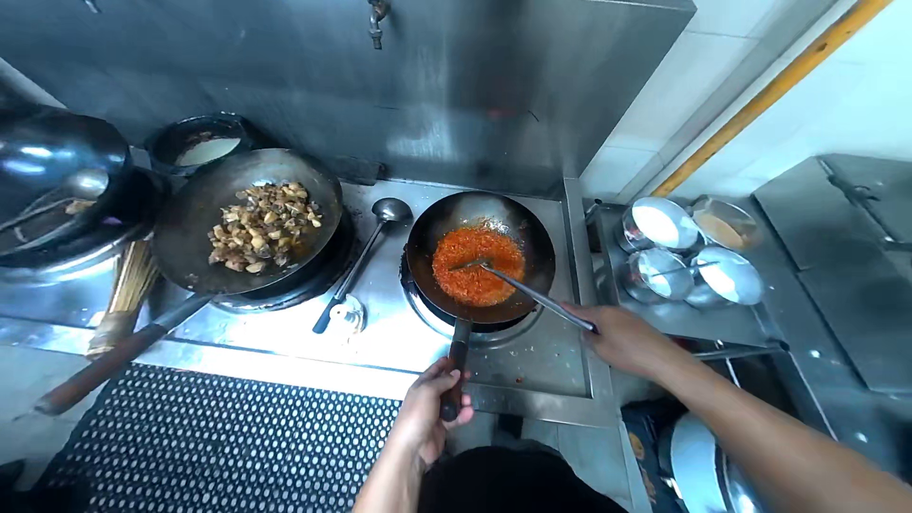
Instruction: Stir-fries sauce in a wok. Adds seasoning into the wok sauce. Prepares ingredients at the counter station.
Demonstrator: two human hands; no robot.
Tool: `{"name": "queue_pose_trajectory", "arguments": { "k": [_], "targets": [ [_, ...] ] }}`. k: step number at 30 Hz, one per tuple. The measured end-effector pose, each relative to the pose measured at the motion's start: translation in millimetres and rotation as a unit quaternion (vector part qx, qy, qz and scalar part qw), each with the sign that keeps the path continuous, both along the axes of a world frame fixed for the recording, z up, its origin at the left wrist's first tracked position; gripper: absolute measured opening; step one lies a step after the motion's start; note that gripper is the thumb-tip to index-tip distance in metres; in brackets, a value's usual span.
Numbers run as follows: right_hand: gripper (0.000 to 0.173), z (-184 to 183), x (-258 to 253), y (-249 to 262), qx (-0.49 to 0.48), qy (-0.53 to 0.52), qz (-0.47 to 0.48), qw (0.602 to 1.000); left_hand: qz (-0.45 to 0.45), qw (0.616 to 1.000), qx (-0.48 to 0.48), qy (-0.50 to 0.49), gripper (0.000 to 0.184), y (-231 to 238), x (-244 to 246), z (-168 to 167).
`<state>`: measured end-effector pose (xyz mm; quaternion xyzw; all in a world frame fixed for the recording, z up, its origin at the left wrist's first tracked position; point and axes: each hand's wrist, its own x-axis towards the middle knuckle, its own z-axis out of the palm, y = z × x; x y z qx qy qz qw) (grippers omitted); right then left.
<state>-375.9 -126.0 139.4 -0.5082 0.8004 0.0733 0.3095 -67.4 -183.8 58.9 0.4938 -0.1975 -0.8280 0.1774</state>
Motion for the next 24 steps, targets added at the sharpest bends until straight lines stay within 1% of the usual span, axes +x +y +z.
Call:
{"name": "queue_pose_trajectory", "arguments": {
  "k": [3, 5, 6, 8, 9, 11, 13, 14, 16, 17, 19, 21, 24],
  "targets": [
    [0.057, 44, -1, 16, 0.011, 0.066, 0.037, 0.997, -0.018, 1.0, 0.001, 0.001, 0.034, 1, -5, 4],
    [0.056, 59, 2, 25, 0.028, 0.102, 0.067, 0.992, -0.02, 1.0, -0.001, 0.018, 0.034, 3, -6, -4],
    [0.056, 61, 8, 26, 0.053, 0.114, 0.073, 0.989, -0.014, 1.0, 0.0, 0.017, 0.033, 3, -7, -9],
    [0.058, 51, 26, 19, 0.098, 0.108, 0.055, 0.988, -0.005, 1.0, -0.006, 0.005, 0.033, 4, -11, -11],
    [0.06, 38, 34, 12, 0.103, 0.095, 0.034, 0.99, -0.016, 1.0, -0.01, 0.006, 0.034, 6, -13, -8],
    [0.061, 6, 35, 3, 0.06, 0.043, -0.023, 0.997, -0.045, 0.999, -0.011, 0.014, 0.038, 10, -16, 2],
    [0.059, -16, 22, 2, -0.016, -0.063, -0.105, 0.992, -0.055, 0.998, -0.002, 0.023, 0.04, 6, -11, 6],
    [0.057, -16, 16, 5, -0.051, -0.122, -0.153, 0.979, -0.052, 0.998, 0.001, 0.03, 0.041, 4, -7, 5],
    [0.055, -5, 7, 17, -0.103, -0.231, -0.267, 0.93, -0.05, 0.998, -0.001, 0.045, 0.043, 4, 3, 1],
    [0.054, 3, 0, 23, -0.114, -0.268, -0.317, 0.903, -0.051, 0.997, 0.0, 0.052, 0.043, 7, 7, 1],
    [0.053, 13, -14, 24, -0.119, -0.297, -0.382, 0.867, -0.057, 0.997, -0.006, 0.06, 0.045, 15, 10, 1],
    [0.051, 4, -30, 14, -0.122, -0.315, -0.429, 0.838, -0.05, 0.997, -0.016, 0.059, 0.046, 19, 9, 1],
    [0.044, -32, -57, -13, -0.117, -0.37, -0.488, 0.782, -0.047, 0.997, -0.033, 0.047, 0.047, 21, 8, 2]
  ]
}}
